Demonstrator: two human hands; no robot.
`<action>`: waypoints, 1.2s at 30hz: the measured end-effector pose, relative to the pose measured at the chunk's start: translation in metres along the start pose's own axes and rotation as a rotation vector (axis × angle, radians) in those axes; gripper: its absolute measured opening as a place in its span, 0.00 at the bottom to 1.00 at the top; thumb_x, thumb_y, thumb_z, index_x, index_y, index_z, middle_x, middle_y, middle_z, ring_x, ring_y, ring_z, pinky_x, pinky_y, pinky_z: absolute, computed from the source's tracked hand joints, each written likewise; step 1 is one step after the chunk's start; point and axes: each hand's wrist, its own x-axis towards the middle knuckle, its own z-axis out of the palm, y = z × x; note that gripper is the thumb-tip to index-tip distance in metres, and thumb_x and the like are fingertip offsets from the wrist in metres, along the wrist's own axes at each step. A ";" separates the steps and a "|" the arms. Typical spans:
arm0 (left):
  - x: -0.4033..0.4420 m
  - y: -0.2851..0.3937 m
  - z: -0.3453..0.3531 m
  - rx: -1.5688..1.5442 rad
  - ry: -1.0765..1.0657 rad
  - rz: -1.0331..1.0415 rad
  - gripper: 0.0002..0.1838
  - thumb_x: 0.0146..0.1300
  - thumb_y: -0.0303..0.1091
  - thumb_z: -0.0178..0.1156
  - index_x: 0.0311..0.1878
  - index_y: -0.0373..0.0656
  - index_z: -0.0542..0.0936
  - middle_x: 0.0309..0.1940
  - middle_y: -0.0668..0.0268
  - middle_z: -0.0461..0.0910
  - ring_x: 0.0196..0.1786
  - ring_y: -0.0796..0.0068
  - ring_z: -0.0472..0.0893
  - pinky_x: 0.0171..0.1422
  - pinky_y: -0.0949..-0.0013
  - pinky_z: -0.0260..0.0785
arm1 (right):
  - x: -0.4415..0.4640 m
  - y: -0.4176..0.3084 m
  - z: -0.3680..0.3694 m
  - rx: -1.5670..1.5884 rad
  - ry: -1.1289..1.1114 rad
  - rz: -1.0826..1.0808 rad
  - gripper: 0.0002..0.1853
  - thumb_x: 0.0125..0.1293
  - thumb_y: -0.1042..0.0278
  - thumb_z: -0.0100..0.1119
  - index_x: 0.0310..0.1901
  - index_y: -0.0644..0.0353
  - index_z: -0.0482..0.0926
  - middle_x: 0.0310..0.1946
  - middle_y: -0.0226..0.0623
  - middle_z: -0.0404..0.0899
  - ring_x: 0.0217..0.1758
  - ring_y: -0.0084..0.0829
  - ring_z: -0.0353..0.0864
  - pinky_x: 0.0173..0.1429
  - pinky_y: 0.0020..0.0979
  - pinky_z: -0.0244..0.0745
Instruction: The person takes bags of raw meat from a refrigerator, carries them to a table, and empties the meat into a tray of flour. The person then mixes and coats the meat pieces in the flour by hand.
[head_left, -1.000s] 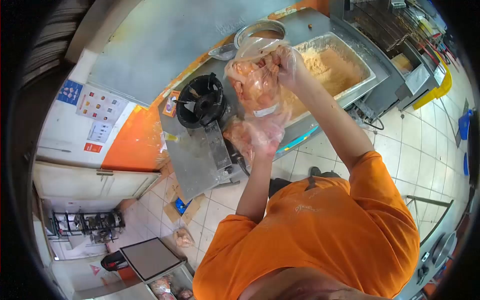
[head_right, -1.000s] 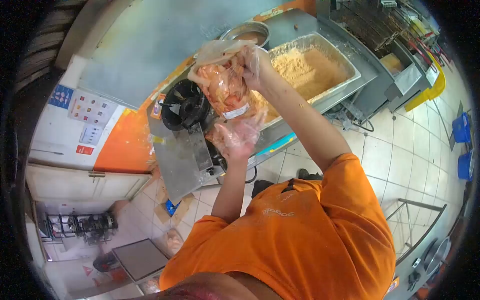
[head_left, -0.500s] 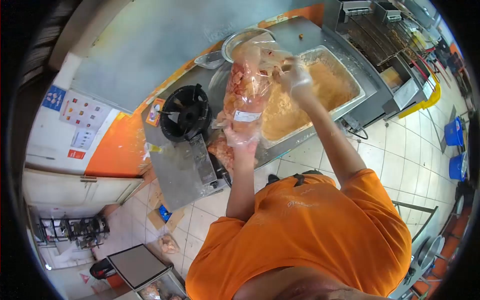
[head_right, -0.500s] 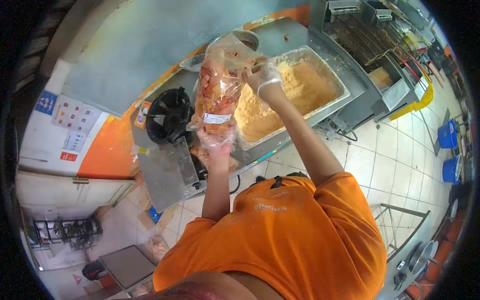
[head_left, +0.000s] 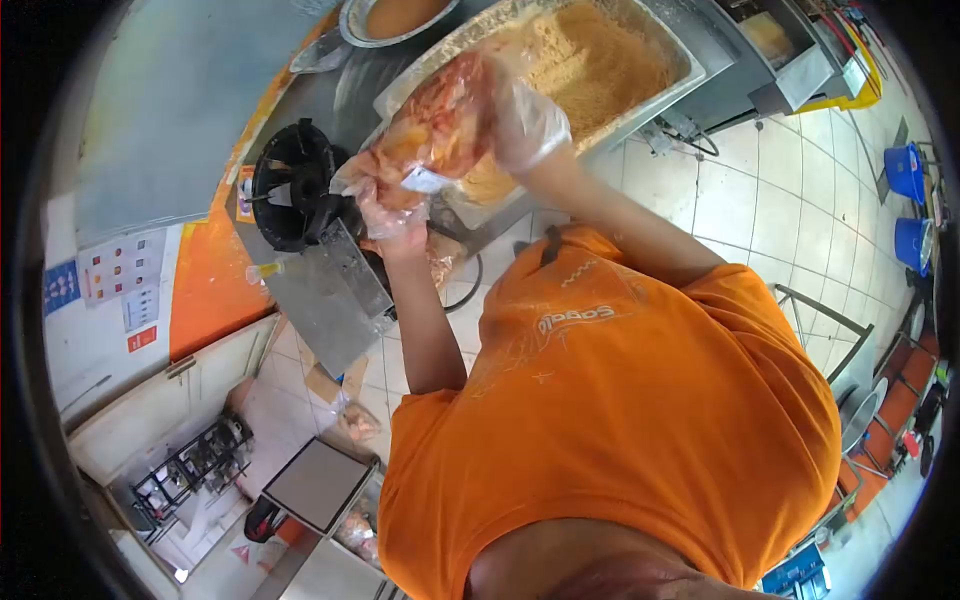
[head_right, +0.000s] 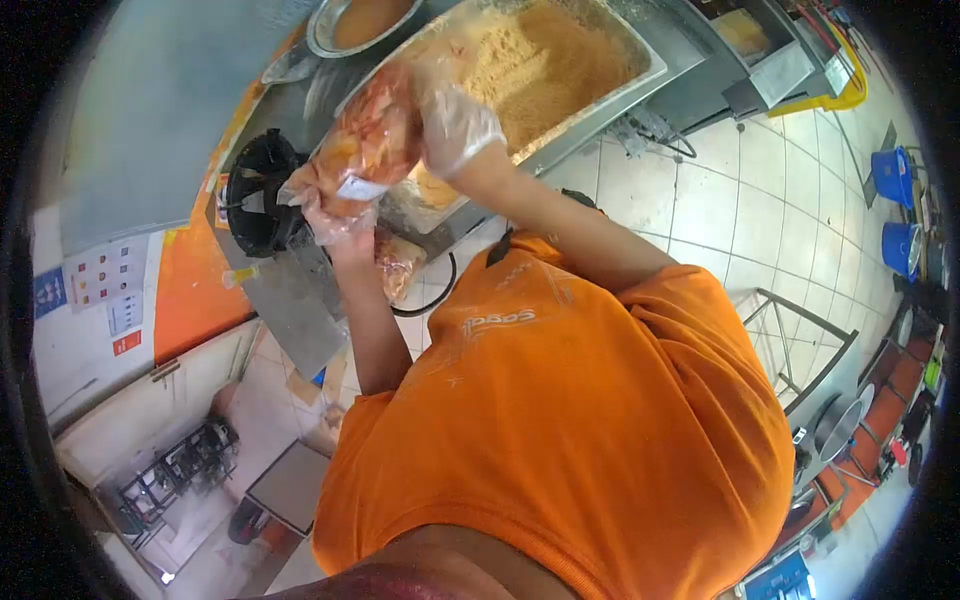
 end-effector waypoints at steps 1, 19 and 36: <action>-0.003 -0.001 0.007 -0.058 -0.067 0.021 0.31 0.59 0.47 0.58 0.64 0.45 0.70 0.61 0.60 0.73 0.64 0.59 0.73 0.71 0.52 0.63 | -0.008 -0.006 -0.009 0.010 -0.006 0.015 0.19 0.54 0.74 0.56 0.48 0.69 0.71 0.38 0.56 0.77 0.41 0.57 0.79 0.42 0.47 0.77; 0.005 -0.060 0.079 0.203 0.242 0.016 0.36 0.57 0.55 0.57 0.68 0.52 0.66 0.64 0.60 0.71 0.66 0.55 0.71 0.72 0.47 0.60 | 0.050 0.099 -0.080 0.074 -0.085 -0.059 0.11 0.56 0.71 0.59 0.42 0.59 0.76 0.28 0.45 0.79 0.30 0.50 0.80 0.34 0.43 0.78; -0.009 -0.039 0.113 0.340 0.499 0.051 0.26 0.71 0.48 0.47 0.68 0.46 0.66 0.64 0.59 0.71 0.65 0.58 0.71 0.66 0.49 0.66 | 0.097 0.125 -0.072 0.523 -0.528 -0.133 0.22 0.50 0.54 0.74 0.28 0.67 0.76 0.22 0.46 0.75 0.26 0.37 0.73 0.33 0.37 0.70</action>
